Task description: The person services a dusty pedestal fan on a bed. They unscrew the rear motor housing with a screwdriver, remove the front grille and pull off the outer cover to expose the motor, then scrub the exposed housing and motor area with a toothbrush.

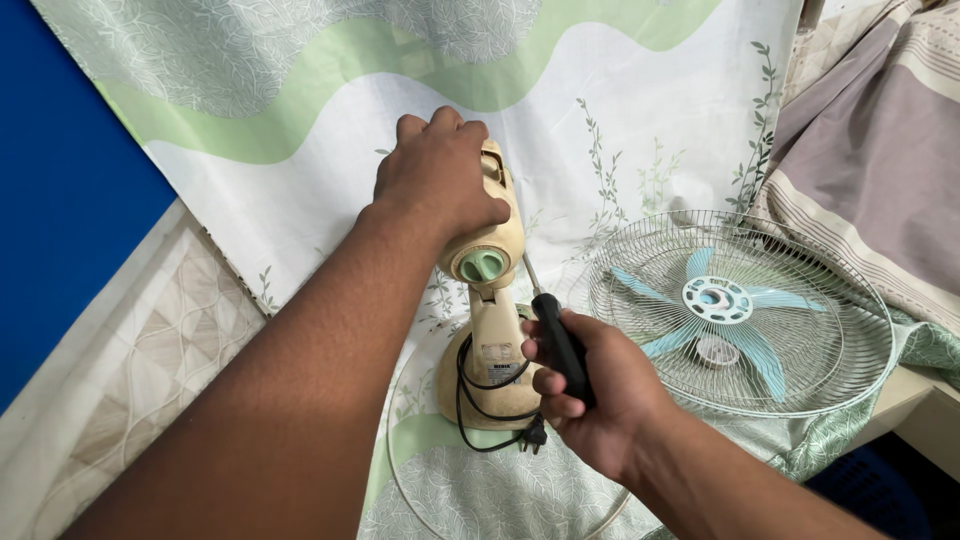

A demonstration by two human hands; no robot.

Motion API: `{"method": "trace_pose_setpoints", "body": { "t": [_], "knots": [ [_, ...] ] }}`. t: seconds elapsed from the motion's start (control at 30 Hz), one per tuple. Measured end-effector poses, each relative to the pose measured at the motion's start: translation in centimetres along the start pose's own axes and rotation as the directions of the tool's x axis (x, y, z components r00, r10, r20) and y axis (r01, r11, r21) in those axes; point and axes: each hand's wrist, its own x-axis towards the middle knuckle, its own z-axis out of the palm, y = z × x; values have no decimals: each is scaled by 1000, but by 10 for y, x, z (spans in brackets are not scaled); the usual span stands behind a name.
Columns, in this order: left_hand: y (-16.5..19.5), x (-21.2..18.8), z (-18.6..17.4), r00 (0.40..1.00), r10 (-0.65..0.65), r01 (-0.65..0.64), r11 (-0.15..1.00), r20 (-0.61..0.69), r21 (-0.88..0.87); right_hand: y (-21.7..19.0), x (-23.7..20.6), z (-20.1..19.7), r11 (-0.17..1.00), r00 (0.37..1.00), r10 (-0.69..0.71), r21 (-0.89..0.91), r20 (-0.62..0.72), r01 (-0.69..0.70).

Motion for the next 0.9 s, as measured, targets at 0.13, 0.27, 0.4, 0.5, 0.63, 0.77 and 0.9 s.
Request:
{"method": "trace_pose_setpoints", "body": {
  "t": [0.13, 0.27, 0.4, 0.5, 0.63, 0.77, 0.9],
  "knots": [
    [1, 0, -1, 1000, 0, 0, 1000, -6, -6, 1, -2, 4, 941, 984, -150, -320, -100, 111],
    [1, -3, 0, 1000, 2, -2, 1000, -8, -6, 3, 2, 2, 852, 968, -238, -496, -85, 166],
    [0, -2, 0, 1000, 2, -2, 1000, -12, -16, 4, 7, 0, 916, 974, -218, -359, -68, 180],
    [-3, -1, 1, 1000, 16, -17, 1000, -17, -16, 7, 10, -2, 956, 982, -183, -240, -40, 169],
    [-6, 2, 2, 1000, 10, -11, 1000, -19, -21, 3, 14, -4, 968, 984, 29, 241, 175, -72],
    [-7, 3, 3, 1000, 13, -13, 999, -19, -29, 3, 14, 0, 967, 986, 59, 237, 156, -96],
    [-6, 4, 3, 1000, 4, -4, 1000, -6, -21, 9, 12, 8, 999, 999, -15, -46, -52, 13]
  ]
}}
